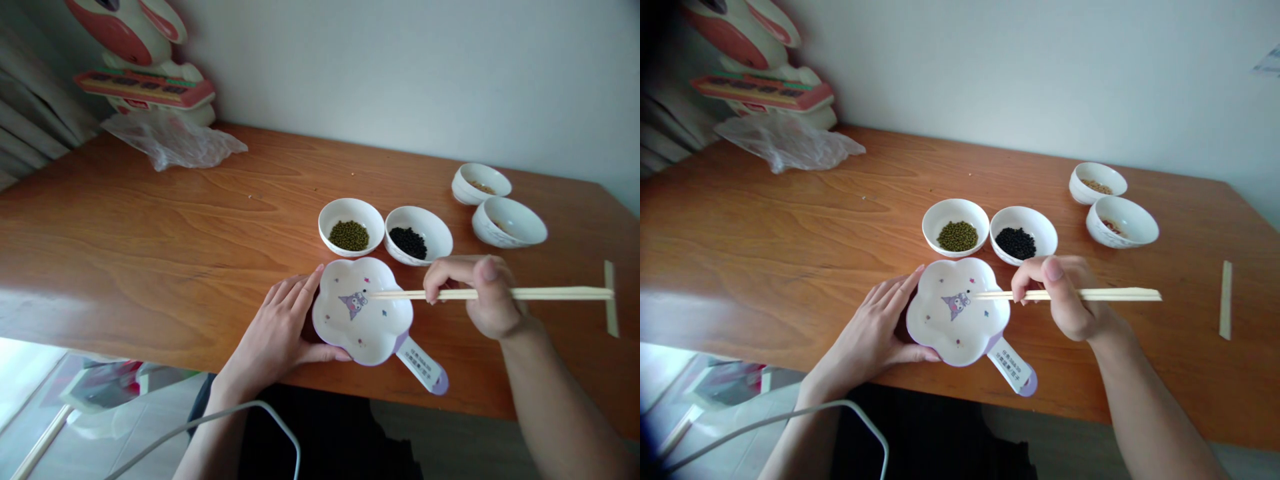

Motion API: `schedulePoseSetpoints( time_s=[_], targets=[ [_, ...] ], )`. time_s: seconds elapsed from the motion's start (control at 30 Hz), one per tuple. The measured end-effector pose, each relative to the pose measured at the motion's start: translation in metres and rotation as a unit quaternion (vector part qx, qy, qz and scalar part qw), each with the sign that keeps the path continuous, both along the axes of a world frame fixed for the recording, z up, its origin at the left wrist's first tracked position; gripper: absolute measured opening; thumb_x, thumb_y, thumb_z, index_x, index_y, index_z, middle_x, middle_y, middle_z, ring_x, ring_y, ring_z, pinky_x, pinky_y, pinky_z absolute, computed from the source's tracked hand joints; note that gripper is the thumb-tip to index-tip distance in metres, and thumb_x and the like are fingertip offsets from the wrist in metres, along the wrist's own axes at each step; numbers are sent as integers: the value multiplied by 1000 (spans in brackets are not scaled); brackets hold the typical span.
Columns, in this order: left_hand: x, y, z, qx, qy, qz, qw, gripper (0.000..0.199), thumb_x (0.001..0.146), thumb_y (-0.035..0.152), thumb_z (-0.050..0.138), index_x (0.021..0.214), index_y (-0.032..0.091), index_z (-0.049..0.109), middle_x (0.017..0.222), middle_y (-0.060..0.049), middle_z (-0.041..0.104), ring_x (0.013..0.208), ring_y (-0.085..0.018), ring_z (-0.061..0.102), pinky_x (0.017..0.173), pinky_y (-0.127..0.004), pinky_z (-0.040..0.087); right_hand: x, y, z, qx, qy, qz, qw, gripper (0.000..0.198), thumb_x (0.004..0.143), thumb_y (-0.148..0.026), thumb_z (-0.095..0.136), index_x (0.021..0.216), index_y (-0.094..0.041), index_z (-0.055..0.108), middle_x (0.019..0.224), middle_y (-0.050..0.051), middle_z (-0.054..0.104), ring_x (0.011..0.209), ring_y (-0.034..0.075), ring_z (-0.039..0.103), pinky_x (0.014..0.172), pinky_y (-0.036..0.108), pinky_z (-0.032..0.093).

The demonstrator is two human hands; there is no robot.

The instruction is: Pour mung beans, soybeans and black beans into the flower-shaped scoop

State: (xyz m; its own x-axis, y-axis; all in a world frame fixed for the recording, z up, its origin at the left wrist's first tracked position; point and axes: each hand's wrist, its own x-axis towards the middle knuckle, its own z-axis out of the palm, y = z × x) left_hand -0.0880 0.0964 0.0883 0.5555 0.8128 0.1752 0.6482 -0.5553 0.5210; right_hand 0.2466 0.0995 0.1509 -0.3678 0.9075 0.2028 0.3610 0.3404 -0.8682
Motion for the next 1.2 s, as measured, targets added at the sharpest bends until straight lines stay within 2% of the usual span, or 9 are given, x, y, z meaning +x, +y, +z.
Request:
schedulePoseSetpoints(
  time_s=[0.2,0.4,0.6,1.0,1.2],
  targets=[
    [0,-2,0,10,3,2,1000,125,70,88,67,166,22,19,155,-18,51,139,-39,51,117,-53,39,-5,0,-4,15,39,-12,999,77,105,-67,19,74,-22,74,68,6,68,63,20,62,62,35,44],
    [1,-2,1,8,5,10,1000,126,70,88,66,166,21,20,155,-18,52,138,-39,52,116,-53,40,-31,-4,-13,24,-4,32,999,56,108,-55,33,88,-21,72,83,6,71,74,20,65,67,34,46],
    [0,-1,2,10,5,5,1000,126,70,88,66,166,21,19,154,-18,53,137,-38,53,116,-52,40,-35,-6,-19,38,7,-23,999,65,108,-58,20,89,-23,71,85,6,70,75,21,63,68,37,44],
    [2,-2,2,1,1,13,1000,125,69,89,66,165,24,20,157,-17,50,137,-38,53,116,-53,39,-45,-7,-20,3,22,26,999,56,111,-49,28,88,-22,71,83,3,69,73,16,63,68,33,46],
    [2,-2,4,-5,-5,4,1000,125,69,89,65,165,22,20,156,-17,51,137,-36,53,117,-51,40,-34,-5,-20,-26,44,50,997,69,108,-58,19,82,-24,73,77,5,69,72,20,63,69,36,46]
  ],
)
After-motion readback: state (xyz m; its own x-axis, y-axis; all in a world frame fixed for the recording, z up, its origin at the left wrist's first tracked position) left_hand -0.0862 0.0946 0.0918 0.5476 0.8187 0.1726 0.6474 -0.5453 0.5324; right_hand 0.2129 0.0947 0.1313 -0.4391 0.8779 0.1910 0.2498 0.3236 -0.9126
